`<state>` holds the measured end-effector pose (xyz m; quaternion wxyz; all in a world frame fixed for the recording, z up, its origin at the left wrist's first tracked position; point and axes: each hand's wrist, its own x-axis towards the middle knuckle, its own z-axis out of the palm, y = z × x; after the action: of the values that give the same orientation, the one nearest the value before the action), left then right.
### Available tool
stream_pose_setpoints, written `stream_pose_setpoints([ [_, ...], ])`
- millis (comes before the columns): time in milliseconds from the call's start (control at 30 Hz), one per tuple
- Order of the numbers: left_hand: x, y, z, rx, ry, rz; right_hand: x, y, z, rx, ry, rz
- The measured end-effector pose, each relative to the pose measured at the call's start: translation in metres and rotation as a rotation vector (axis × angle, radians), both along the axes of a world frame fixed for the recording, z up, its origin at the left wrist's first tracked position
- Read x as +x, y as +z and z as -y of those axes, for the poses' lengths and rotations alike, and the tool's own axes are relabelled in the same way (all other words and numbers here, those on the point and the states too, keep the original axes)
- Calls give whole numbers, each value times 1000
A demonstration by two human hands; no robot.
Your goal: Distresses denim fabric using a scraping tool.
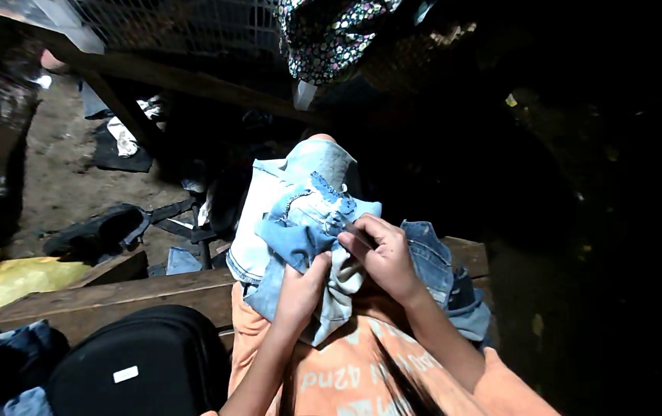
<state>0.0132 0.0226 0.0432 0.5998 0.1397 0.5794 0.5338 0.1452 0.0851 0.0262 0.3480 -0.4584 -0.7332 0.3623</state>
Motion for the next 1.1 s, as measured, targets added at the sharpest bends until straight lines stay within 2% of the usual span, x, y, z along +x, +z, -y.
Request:
stream_pose_setpoints([
  [67, 1, -1, 3, 103, 4, -31, -2, -3, 0, 189, -38, 74],
  [133, -1, 1, 4, 153, 4, -65, -2, -3, -1, 281, -32, 63],
  [233, -5, 5, 3, 119, 35, -69, 11, 3, -3, 162, 130, -20],
  [333, -6, 7, 3, 110, 66, -54, 30, 8, -1, 20, 259, 104],
  [433, -6, 10, 4, 120, 64, -63, 40, 15, 3, 89, 278, 252],
  [533, -4, 11, 7, 142, 51, -74, 43, 18, 4, 196, 302, 303],
  [633, -4, 12, 9, 149, 22, -86, 42, 16, 2, 259, 274, 301],
  [867, 0, 2, 11, 186, 4, -150, 29, -3, 8, 224, 176, 191],
  [933, 1, -1, 10, 169, 9, -137, 26, -11, 12, 110, 144, 46],
  [967, 1, -2, 9, 152, 11, -117, 25, -13, 13, -14, 152, -87],
  [1033, 1, -5, 7, 134, 7, -78, 27, -10, 11, -379, 202, -417],
  [1100, -1, -7, 6, 117, 7, -39, 31, -4, 6, -729, 233, -608],
])
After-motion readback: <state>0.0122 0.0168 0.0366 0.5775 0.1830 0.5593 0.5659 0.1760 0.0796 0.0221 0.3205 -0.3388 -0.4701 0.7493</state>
